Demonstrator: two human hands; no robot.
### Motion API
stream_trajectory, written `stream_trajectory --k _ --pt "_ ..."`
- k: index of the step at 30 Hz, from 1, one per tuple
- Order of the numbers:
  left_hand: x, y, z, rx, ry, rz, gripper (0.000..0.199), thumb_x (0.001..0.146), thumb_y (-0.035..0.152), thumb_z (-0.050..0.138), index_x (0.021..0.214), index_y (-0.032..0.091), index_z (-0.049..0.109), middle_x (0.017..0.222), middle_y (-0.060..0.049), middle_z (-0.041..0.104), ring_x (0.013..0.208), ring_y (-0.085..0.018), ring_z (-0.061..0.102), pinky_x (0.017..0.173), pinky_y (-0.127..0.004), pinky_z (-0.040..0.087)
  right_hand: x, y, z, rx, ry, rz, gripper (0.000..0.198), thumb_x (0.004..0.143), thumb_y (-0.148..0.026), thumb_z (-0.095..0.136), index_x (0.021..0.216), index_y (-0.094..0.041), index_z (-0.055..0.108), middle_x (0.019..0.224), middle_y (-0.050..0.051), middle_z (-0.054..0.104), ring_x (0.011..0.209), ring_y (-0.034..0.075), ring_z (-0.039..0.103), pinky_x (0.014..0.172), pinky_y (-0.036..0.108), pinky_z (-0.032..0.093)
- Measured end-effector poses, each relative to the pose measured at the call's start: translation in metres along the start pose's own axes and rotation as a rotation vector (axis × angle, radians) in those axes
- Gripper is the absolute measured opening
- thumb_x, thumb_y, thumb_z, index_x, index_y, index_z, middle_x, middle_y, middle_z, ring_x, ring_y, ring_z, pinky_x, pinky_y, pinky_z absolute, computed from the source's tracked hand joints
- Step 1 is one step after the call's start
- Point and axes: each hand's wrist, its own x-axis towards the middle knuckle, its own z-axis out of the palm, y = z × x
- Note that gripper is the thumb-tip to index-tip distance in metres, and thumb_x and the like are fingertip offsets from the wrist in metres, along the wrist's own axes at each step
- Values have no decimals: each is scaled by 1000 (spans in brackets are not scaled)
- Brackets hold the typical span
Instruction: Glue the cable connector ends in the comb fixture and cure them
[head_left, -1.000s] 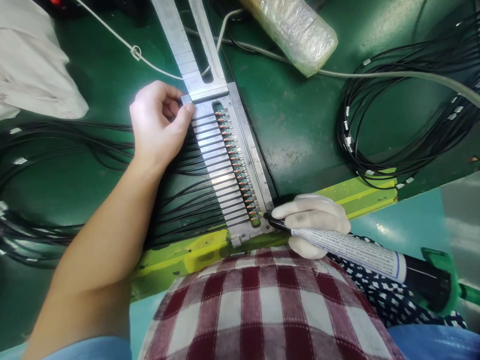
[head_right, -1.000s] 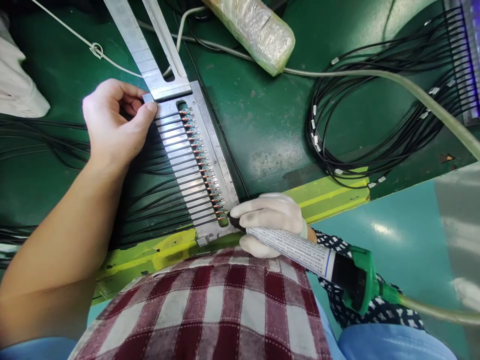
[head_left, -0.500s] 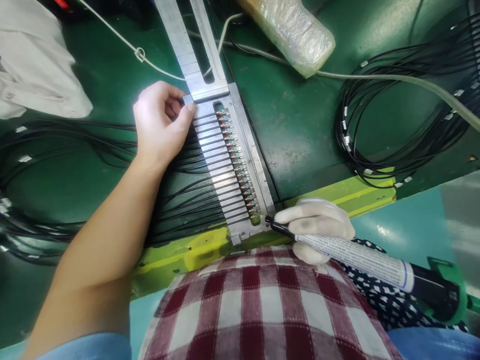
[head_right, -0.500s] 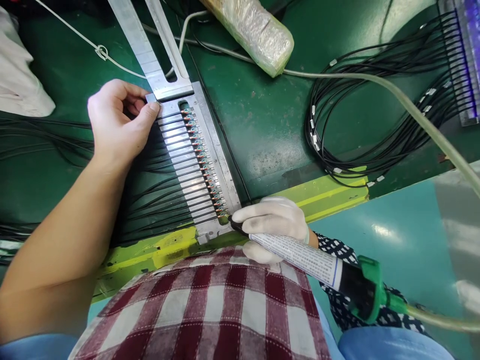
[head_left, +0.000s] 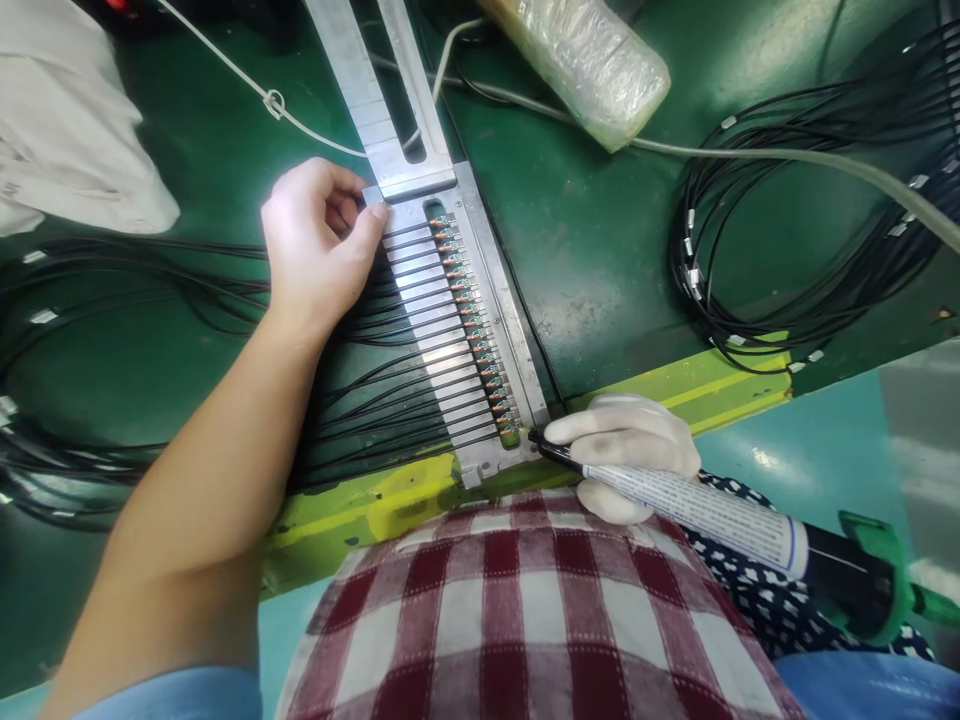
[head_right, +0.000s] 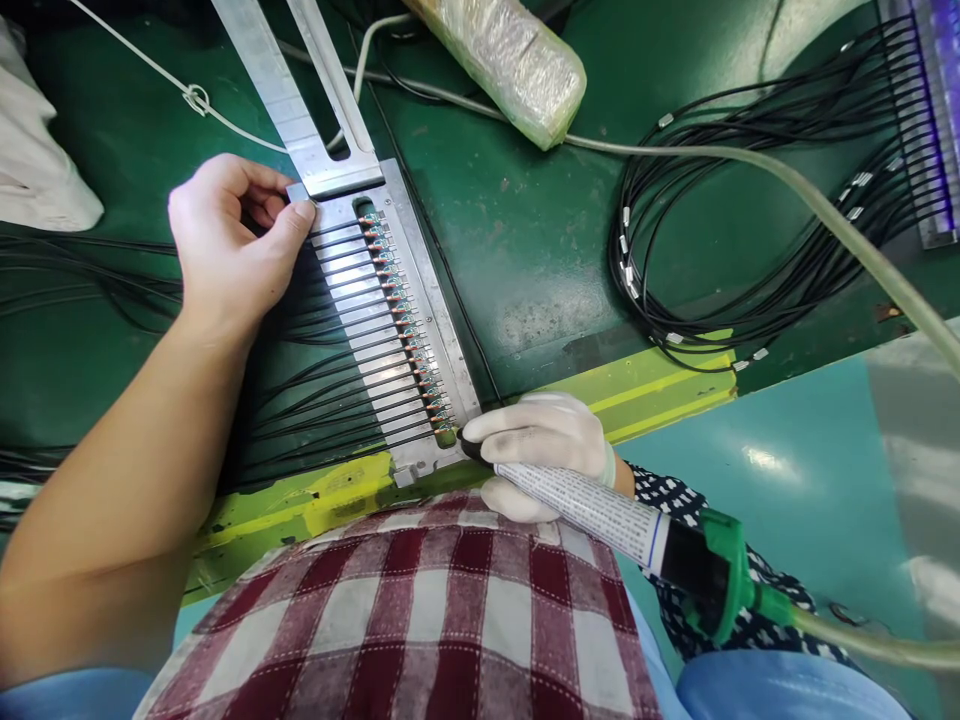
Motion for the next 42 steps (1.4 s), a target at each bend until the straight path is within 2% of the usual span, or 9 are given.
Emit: stream_trajectory --k 3,6,14,24,27,33,36,39,42 --pt "0 0 0 9 -24 -10 67 87 66 57 103 2 60 79 2 49 79 -9 56 85 -35 50 -2 1 0 14 7 5 22 75 -19 70 96 -23 64 94 5 78 63 16 70 53 29 52" --pt "-1 1 0 12 -30 -15 63 89 64 58 103 3 60 79 2 49 80 -9 55 85 -34 50 -2 1 0 38 1 -4 22 74 -17 69 94 -22 65 93 6 78 61 16 69 51 29 51" --pt "-1 3 0 -15 12 -31 34 85 34 71 99 3 64 76 3 50 70 -6 47 82 -30 50 -3 -1 -1 37 8 4 24 72 -13 64 94 -22 65 91 7 78 58 16 69 49 29 51" --pt "-1 4 -1 -22 12 -7 37 87 42 69 96 7 63 76 3 49 67 -6 46 79 -29 52 4 -2 1 -16 31 7 20 72 -15 64 91 -23 63 86 5 78 57 15 69 49 27 52" --pt "-2 5 -2 -25 17 -11 33 87 38 69 96 7 63 76 3 49 68 -6 46 78 -28 51 2 -1 0 -17 29 -2 20 73 -16 66 92 -22 63 89 5 78 61 15 71 53 27 54" --pt "-2 8 -2 -23 -37 -71 30 88 30 69 101 4 61 80 2 48 78 -9 50 90 -36 49 0 1 0 -7 28 10 27 71 -17 70 97 -25 65 93 4 79 65 16 72 56 27 57" --pt "-2 8 -2 -18 -23 -87 24 84 19 69 102 5 62 79 2 49 74 -7 46 83 -30 48 0 1 2 -13 51 37 24 72 -17 70 95 -25 66 93 3 79 65 16 72 57 28 59" --pt "-1 6 -1 -31 12 -61 19 82 16 67 99 8 63 75 3 50 69 -6 43 74 -23 43 -1 2 2 111 127 52 19 78 -20 68 96 -23 69 93 4 78 71 18 74 59 27 61" --pt "-1 4 3 -76 41 -62 15 80 20 68 92 13 63 72 4 51 66 -8 45 68 -24 39 0 1 -1 400 224 232 17 86 -29 67 101 -22 70 99 6 76 71 17 72 58 27 61"
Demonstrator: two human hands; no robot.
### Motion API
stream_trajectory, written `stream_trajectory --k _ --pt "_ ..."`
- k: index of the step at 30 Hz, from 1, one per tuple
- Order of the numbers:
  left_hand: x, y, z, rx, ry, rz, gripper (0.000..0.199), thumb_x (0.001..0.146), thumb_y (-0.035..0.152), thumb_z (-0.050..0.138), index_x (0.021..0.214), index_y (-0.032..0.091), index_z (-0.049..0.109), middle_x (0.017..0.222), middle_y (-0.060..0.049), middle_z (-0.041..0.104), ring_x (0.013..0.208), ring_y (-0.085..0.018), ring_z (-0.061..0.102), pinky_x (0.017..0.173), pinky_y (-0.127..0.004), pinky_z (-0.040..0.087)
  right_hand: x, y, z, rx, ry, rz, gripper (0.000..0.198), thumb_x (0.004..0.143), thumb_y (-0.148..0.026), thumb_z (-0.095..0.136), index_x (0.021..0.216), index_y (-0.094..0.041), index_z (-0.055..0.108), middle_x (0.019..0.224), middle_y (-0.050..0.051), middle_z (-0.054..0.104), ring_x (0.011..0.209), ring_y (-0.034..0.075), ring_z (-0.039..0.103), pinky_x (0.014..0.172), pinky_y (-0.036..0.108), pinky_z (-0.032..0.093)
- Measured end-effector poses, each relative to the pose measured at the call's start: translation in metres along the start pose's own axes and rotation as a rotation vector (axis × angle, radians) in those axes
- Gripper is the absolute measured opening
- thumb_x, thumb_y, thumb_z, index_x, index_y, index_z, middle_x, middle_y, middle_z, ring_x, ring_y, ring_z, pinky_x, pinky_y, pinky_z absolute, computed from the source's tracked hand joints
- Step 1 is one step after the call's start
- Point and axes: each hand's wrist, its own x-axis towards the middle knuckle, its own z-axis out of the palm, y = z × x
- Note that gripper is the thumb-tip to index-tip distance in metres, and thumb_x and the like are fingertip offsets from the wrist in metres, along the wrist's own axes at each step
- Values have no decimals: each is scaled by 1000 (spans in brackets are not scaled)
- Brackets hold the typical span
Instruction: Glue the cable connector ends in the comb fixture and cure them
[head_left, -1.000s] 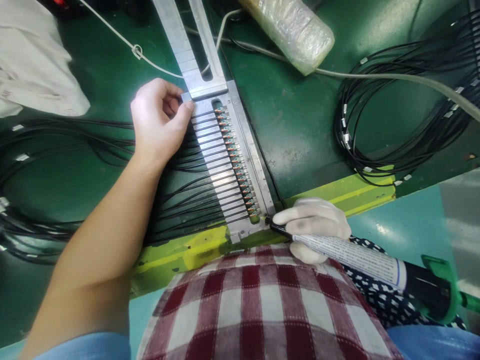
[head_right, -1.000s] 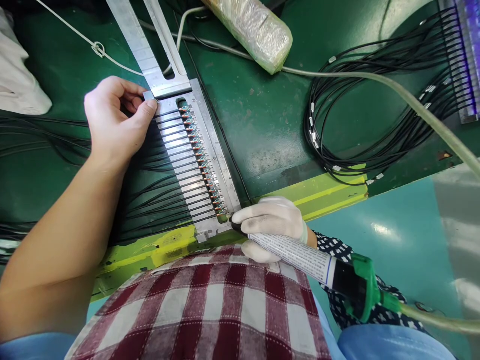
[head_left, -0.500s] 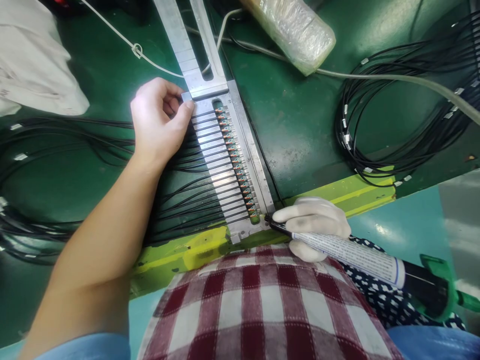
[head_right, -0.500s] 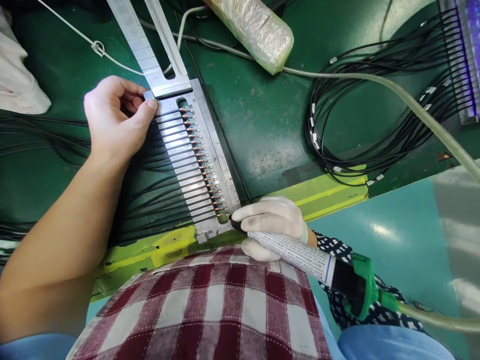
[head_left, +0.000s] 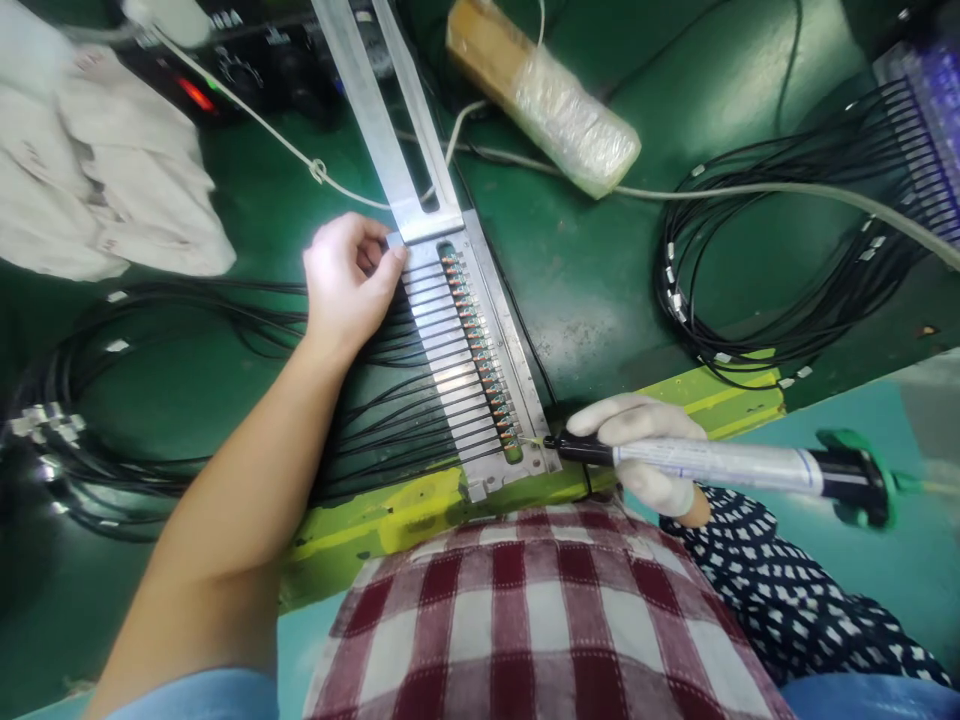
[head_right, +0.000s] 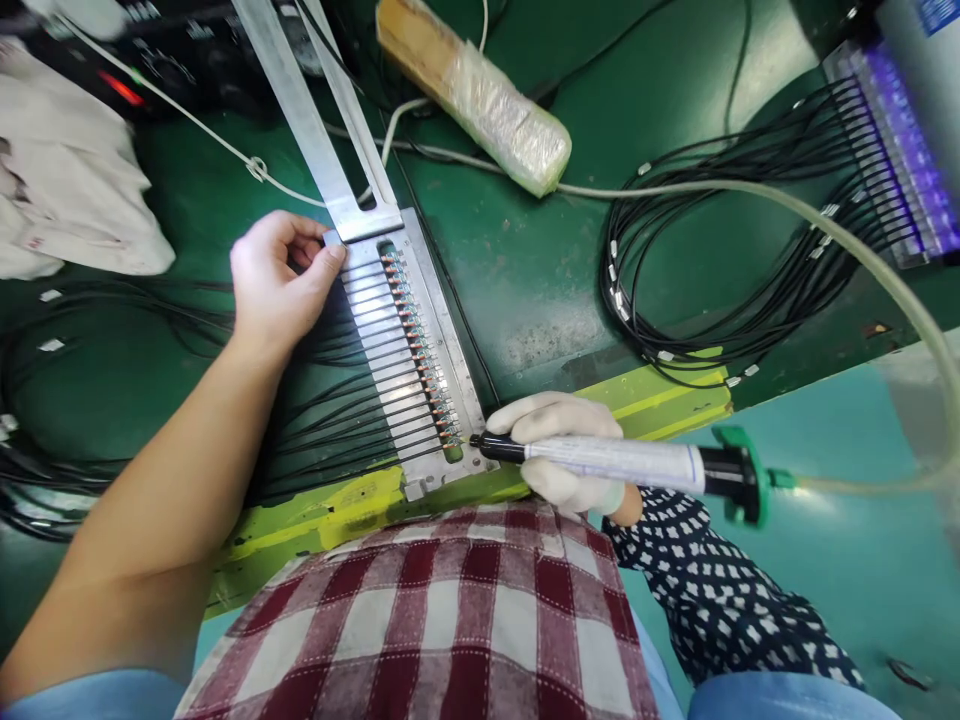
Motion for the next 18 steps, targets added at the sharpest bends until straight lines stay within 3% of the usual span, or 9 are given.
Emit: stream_trajectory --k 4,6,8,11,14,16,18 --pt "1 1 1 -49 -4 -43 14 77 28 66 86 19 61 68 4 52 63 -12 47 62 -26 39 15 0 -6 373 199 263 20 90 -43 66 97 -25 68 97 2 74 47 8 56 43 22 51" --pt "3 7 -6 -80 -69 -129 18 78 33 63 91 20 59 69 3 54 61 -14 49 61 -26 40 30 0 -15 476 250 320 23 90 -49 65 94 -26 69 93 0 74 48 8 55 46 22 51" --pt "3 22 -17 -78 -103 -142 24 77 37 65 93 21 56 68 2 56 60 -17 52 61 -28 43 47 0 -28 523 260 340 27 91 -55 62 94 -29 69 94 0 74 54 10 57 51 24 54" --pt "7 63 -24 67 -83 4 27 75 41 70 89 23 57 74 -3 60 80 -28 61 79 -39 49 68 -4 -52 530 253 270 38 94 -65 51 97 -32 71 101 0 73 61 12 59 55 27 55" --pt "28 116 1 115 -164 249 20 81 26 62 101 23 61 105 -13 66 114 -36 57 103 -51 40 81 -9 -71 548 303 193 51 92 -74 44 95 -31 72 104 1 71 64 13 59 55 29 54" --pt "53 148 32 38 -254 372 39 75 10 56 112 22 61 127 -14 62 130 -36 48 113 -53 31 87 -12 -79 595 352 174 53 90 -76 47 94 -29 72 104 3 71 66 15 59 56 30 54" --pt "80 171 61 -88 -319 418 49 68 2 55 112 22 63 132 -13 61 135 -34 45 118 -53 24 90 -15 -87 637 378 166 52 88 -75 50 94 -29 73 104 4 71 65 15 59 57 31 55"
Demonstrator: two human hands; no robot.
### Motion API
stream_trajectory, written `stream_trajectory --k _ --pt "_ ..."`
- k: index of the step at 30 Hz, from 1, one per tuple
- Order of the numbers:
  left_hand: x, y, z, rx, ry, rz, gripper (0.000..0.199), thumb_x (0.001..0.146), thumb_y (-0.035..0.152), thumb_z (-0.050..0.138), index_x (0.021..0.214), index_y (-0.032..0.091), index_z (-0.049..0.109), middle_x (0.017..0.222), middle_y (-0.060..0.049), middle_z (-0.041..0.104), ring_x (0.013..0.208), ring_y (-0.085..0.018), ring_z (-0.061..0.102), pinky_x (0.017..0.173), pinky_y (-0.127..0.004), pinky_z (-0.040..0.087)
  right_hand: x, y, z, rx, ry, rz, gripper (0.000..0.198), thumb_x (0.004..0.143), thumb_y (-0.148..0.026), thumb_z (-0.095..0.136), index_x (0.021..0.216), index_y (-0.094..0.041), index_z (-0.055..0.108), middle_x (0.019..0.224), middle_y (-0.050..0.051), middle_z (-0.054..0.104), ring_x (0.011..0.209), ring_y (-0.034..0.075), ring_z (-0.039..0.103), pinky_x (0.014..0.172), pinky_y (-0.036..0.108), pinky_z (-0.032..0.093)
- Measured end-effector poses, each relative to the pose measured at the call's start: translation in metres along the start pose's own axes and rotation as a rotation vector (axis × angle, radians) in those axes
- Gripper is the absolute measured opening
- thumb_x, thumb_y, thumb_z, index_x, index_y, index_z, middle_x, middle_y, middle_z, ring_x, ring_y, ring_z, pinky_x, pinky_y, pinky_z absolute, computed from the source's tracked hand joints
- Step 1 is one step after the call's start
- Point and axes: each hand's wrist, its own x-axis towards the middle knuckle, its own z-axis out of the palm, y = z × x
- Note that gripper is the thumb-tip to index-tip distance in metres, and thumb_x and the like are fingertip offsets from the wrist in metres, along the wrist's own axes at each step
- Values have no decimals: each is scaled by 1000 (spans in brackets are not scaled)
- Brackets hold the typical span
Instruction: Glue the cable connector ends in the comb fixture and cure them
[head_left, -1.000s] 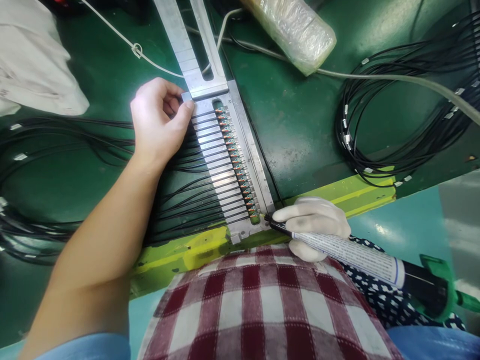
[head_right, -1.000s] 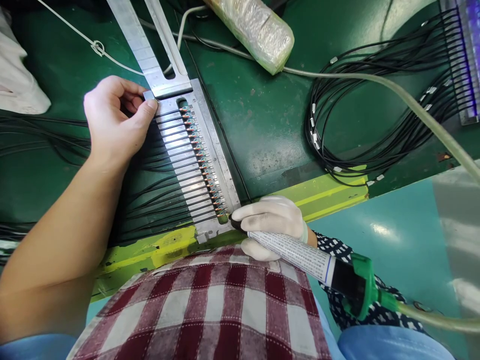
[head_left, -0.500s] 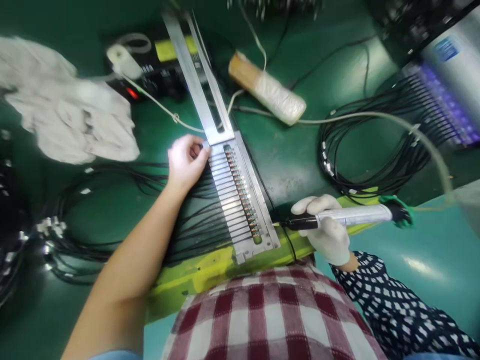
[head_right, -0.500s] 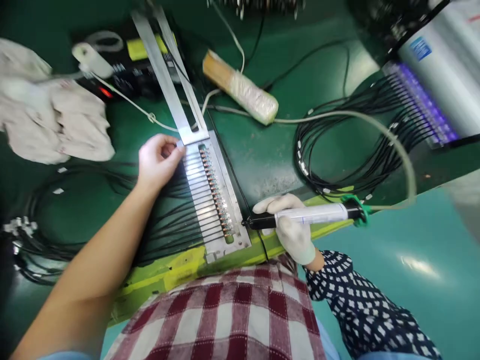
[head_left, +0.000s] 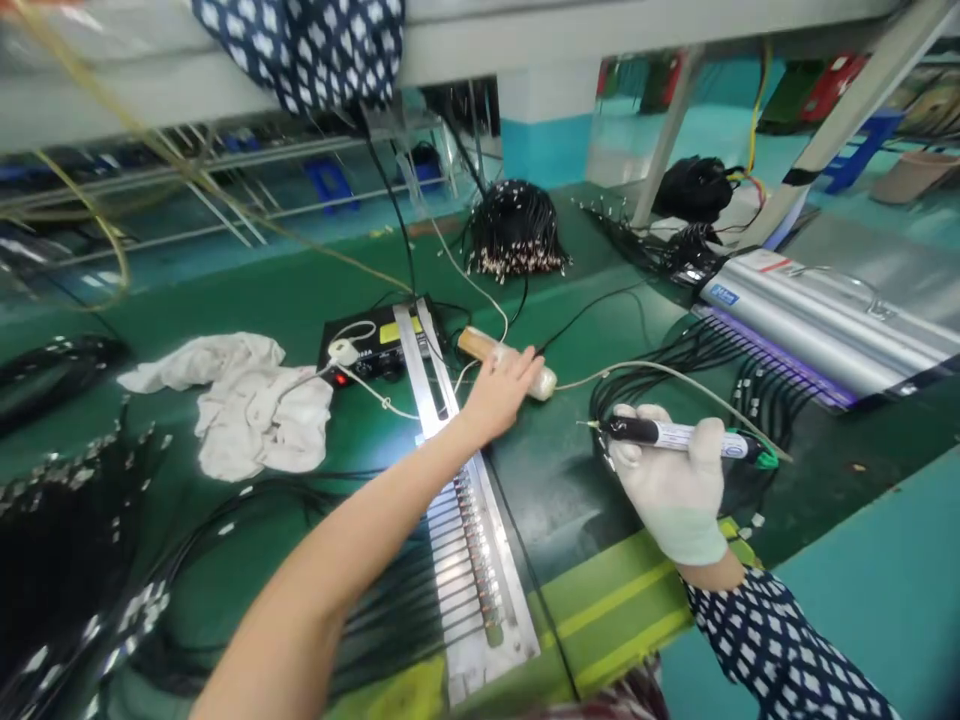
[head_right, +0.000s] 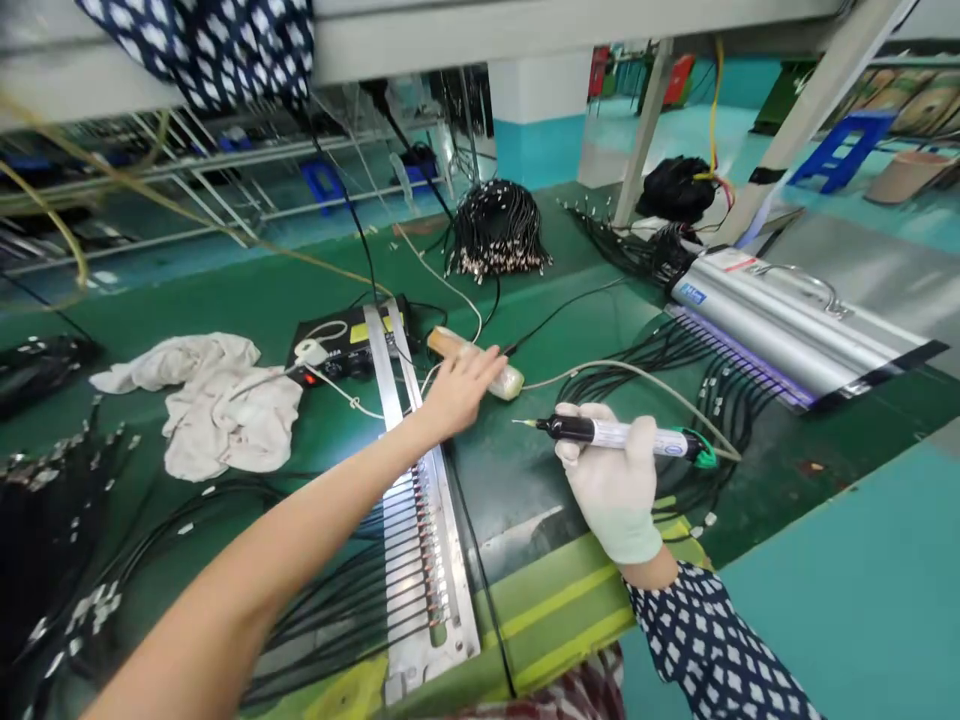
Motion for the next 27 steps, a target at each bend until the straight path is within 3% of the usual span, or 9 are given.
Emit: stream_trajectory --k 3,7,8,11,13,16,21,24,27 --pt "31 5 7 -118 29 27 41 64 3 61 100 20 66 117 -12 68 125 -33 54 117 -52 28 4 -12 -9 16 6 -36 50 89 -72 53 95 -27 74 103 5 73 66 16 60 57 31 56" --pt "7 13 -19 -286 251 -34 36 77 23 66 112 24 60 126 -9 63 126 -28 54 111 -48 41 10 -24 -23 15 78 -167 42 94 -62 53 94 -26 75 105 5 74 77 17 66 56 28 56" --pt "-5 15 -28 -453 324 -111 31 82 28 63 113 25 59 124 -8 63 123 -26 57 107 -47 46 12 -24 -24 20 96 -192 38 94 -59 55 93 -26 75 104 5 74 79 17 66 56 27 56" --pt "-40 20 -47 -1267 546 -519 19 83 23 64 102 22 60 107 -6 68 103 -21 67 94 -43 57 19 -15 -17 57 126 -197 31 88 -53 64 88 -24 75 100 6 75 73 16 66 54 25 55" --pt "-57 23 -53 -1575 648 -708 17 83 16 62 99 21 61 102 -6 69 97 -19 68 90 -43 60 21 -5 -5 74 130 -177 31 85 -52 67 87 -22 75 96 6 76 64 14 63 51 25 52" --pt "-76 29 -54 -1690 737 -759 14 88 14 56 99 20 62 100 -6 70 95 -19 70 90 -44 61 19 10 15 45 101 -179 32 84 -52 67 86 -21 73 94 6 76 57 13 59 48 25 49" --pt "-102 42 -53 -1735 773 -768 14 89 13 53 94 21 63 92 -5 70 90 -18 70 92 -45 61 11 22 40 -85 -56 -173 33 89 -52 61 94 -21 70 102 6 73 54 11 55 44 22 41" --pt "-119 46 -54 -1739 821 -762 15 89 11 53 92 20 64 94 -5 72 90 -18 70 93 -46 61 10 25 45 -149 -146 -90 36 89 -53 59 107 -23 66 111 6 67 50 7 45 39 20 31" --pt "-134 46 -53 -1739 867 -734 18 89 9 53 95 20 65 96 -4 73 89 -17 69 93 -44 61 8 27 44 -222 -218 13 47 88 -55 59 125 -26 59 116 7 63 53 7 46 38 19 28"
